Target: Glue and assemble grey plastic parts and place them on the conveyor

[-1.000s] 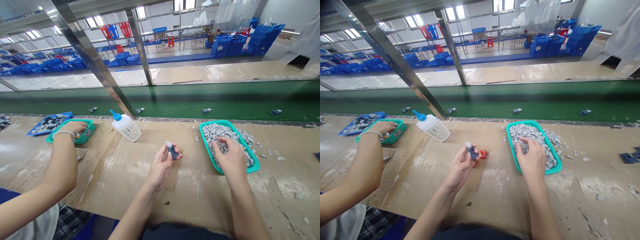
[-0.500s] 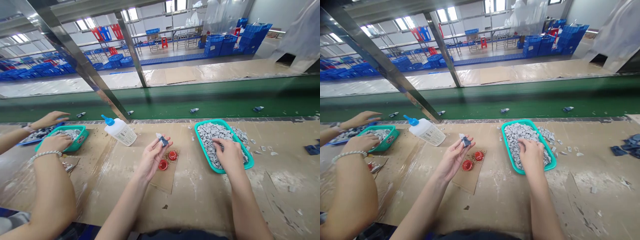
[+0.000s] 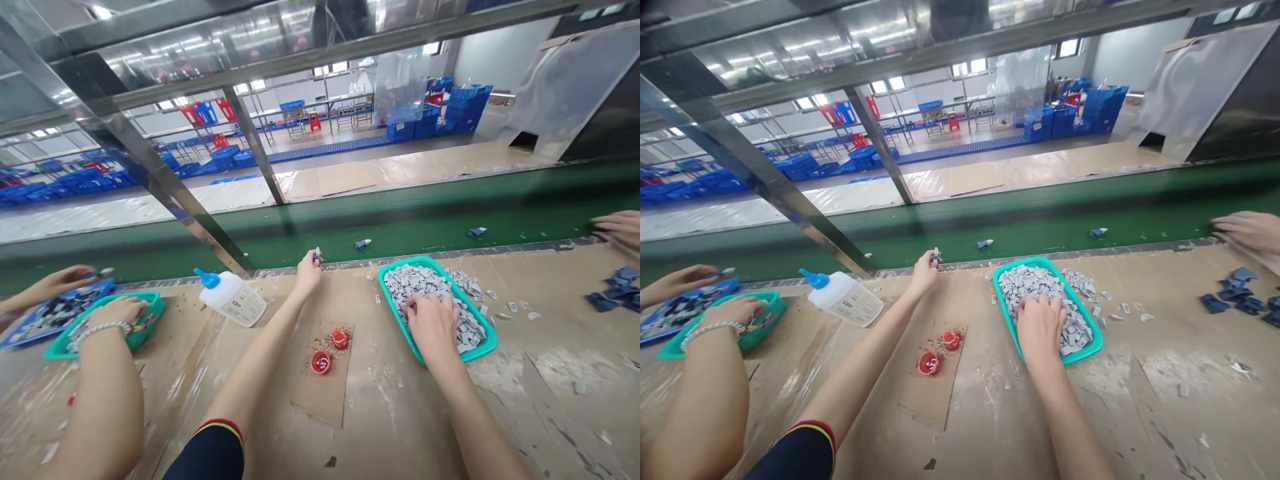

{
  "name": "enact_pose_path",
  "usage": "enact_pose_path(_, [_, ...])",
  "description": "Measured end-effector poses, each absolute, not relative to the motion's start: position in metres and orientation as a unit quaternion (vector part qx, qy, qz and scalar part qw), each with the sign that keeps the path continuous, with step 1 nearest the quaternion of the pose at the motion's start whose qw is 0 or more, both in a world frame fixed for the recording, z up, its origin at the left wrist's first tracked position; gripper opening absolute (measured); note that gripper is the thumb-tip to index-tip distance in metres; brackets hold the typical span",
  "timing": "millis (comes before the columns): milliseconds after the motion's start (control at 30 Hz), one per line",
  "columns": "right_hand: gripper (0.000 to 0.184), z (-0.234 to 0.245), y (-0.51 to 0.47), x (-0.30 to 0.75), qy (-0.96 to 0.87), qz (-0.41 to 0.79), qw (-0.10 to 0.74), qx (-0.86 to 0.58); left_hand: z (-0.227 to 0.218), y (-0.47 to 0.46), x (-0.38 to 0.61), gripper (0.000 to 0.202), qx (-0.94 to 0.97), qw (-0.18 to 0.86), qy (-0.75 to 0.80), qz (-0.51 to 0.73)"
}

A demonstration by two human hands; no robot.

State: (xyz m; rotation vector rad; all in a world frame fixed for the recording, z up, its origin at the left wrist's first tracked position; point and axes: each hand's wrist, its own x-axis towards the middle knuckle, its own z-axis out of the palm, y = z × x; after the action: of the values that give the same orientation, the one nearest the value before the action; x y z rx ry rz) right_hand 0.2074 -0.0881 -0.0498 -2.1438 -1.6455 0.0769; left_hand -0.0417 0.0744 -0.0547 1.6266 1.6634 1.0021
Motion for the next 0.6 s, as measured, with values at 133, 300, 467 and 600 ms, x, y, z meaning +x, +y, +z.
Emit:
enact_pose_path(133, [0.016,-0.045,-0.088,0.206,-0.572,0.122,0.354,-0.730,-0.060,0.113,-0.035,0.043,0.666,0.190,0.654,0.304])
enact_pose_path(300, [0.024,-0.033,-0.093,0.201,-0.527,0.235,0.480,-0.661,-0.058,0.130,-0.013,0.055,0.708,0.089,0.653,0.252])
enact_pose_path(467, [0.027,-0.033,-0.094,0.199,-0.455,0.425,0.577,-0.529,-0.053,0.126,0.016,0.037,0.740,0.037,0.626,0.244])
enact_pose_path(600, [0.024,-0.034,-0.095,0.190,-0.448,0.461,0.602,-0.473,-0.054,0.127,0.030,0.031,0.765,0.087,0.598,0.224])
